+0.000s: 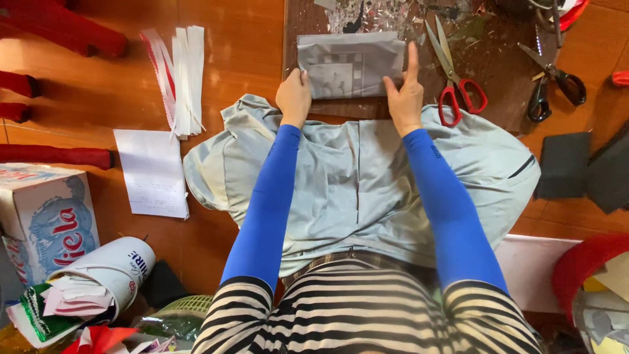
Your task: Cutting paper strips and templates using scissors in a workspace.
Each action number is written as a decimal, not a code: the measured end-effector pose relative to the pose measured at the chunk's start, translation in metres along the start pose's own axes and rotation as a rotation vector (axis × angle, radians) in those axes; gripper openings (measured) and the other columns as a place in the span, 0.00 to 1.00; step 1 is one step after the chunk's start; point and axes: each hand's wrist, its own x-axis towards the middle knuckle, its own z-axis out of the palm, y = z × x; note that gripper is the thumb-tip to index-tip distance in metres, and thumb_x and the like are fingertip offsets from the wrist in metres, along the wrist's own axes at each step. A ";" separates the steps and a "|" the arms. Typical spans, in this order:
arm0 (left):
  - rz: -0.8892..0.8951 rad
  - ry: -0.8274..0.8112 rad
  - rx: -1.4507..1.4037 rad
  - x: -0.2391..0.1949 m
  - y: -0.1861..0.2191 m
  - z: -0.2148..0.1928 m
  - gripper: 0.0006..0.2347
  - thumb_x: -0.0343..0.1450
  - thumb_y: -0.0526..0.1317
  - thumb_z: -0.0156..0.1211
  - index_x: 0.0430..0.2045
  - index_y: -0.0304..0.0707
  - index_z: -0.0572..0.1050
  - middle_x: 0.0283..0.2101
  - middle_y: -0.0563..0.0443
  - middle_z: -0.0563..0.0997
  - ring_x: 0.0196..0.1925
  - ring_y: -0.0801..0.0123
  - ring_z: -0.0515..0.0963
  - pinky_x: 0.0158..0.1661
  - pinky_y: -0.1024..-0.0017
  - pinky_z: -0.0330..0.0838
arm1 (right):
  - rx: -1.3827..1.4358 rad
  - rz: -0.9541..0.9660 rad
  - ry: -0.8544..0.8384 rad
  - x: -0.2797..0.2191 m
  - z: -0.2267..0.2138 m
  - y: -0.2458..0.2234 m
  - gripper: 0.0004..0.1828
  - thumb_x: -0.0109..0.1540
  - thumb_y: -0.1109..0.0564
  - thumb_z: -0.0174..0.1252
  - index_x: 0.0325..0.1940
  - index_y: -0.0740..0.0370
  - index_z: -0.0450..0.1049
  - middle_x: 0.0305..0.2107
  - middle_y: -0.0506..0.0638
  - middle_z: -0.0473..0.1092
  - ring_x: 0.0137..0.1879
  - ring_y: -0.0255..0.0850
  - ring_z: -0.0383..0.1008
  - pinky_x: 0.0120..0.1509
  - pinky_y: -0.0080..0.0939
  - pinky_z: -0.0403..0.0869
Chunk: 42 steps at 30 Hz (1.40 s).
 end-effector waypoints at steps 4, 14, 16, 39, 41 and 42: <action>-0.035 0.012 0.071 -0.002 0.011 -0.003 0.14 0.75 0.50 0.49 0.27 0.40 0.73 0.29 0.36 0.82 0.34 0.36 0.79 0.34 0.42 0.69 | -0.053 -0.401 0.075 0.006 0.004 0.008 0.32 0.63 0.65 0.60 0.71 0.63 0.61 0.51 0.70 0.70 0.52 0.65 0.72 0.52 0.52 0.74; 0.122 0.091 0.188 0.002 0.024 -0.004 0.11 0.78 0.45 0.46 0.32 0.40 0.72 0.22 0.37 0.80 0.26 0.42 0.80 0.29 0.47 0.71 | -0.506 -0.198 -0.074 0.005 0.029 0.055 0.22 0.66 0.64 0.55 0.65 0.53 0.75 0.40 0.57 0.68 0.37 0.58 0.71 0.42 0.56 0.72; 0.126 0.079 0.216 0.003 0.022 -0.003 0.11 0.78 0.45 0.47 0.31 0.40 0.72 0.21 0.37 0.80 0.25 0.43 0.81 0.29 0.48 0.71 | -0.552 -0.197 -0.076 0.005 0.031 0.055 0.24 0.65 0.65 0.54 0.65 0.52 0.75 0.40 0.56 0.68 0.37 0.58 0.71 0.42 0.56 0.72; 0.567 -0.179 0.285 0.003 0.052 0.003 0.28 0.81 0.51 0.45 0.76 0.40 0.52 0.80 0.51 0.47 0.81 0.62 0.44 0.76 0.51 0.38 | -0.766 -0.186 -0.095 0.008 0.044 0.066 0.34 0.61 0.66 0.55 0.72 0.48 0.70 0.37 0.57 0.64 0.34 0.55 0.71 0.38 0.54 0.72; 0.557 -0.194 0.287 0.003 0.051 0.003 0.28 0.81 0.52 0.45 0.76 0.40 0.51 0.80 0.50 0.46 0.81 0.62 0.44 0.76 0.52 0.38 | -0.769 -0.182 -0.098 0.007 0.045 0.065 0.34 0.61 0.66 0.55 0.72 0.48 0.70 0.38 0.57 0.64 0.33 0.55 0.71 0.38 0.54 0.72; 0.550 -0.207 0.288 0.004 0.051 0.004 0.29 0.81 0.52 0.45 0.76 0.40 0.50 0.80 0.50 0.46 0.81 0.61 0.44 0.76 0.52 0.37 | -0.774 -0.179 -0.097 0.008 0.045 0.065 0.34 0.61 0.67 0.55 0.73 0.48 0.70 0.38 0.57 0.64 0.33 0.55 0.71 0.38 0.54 0.72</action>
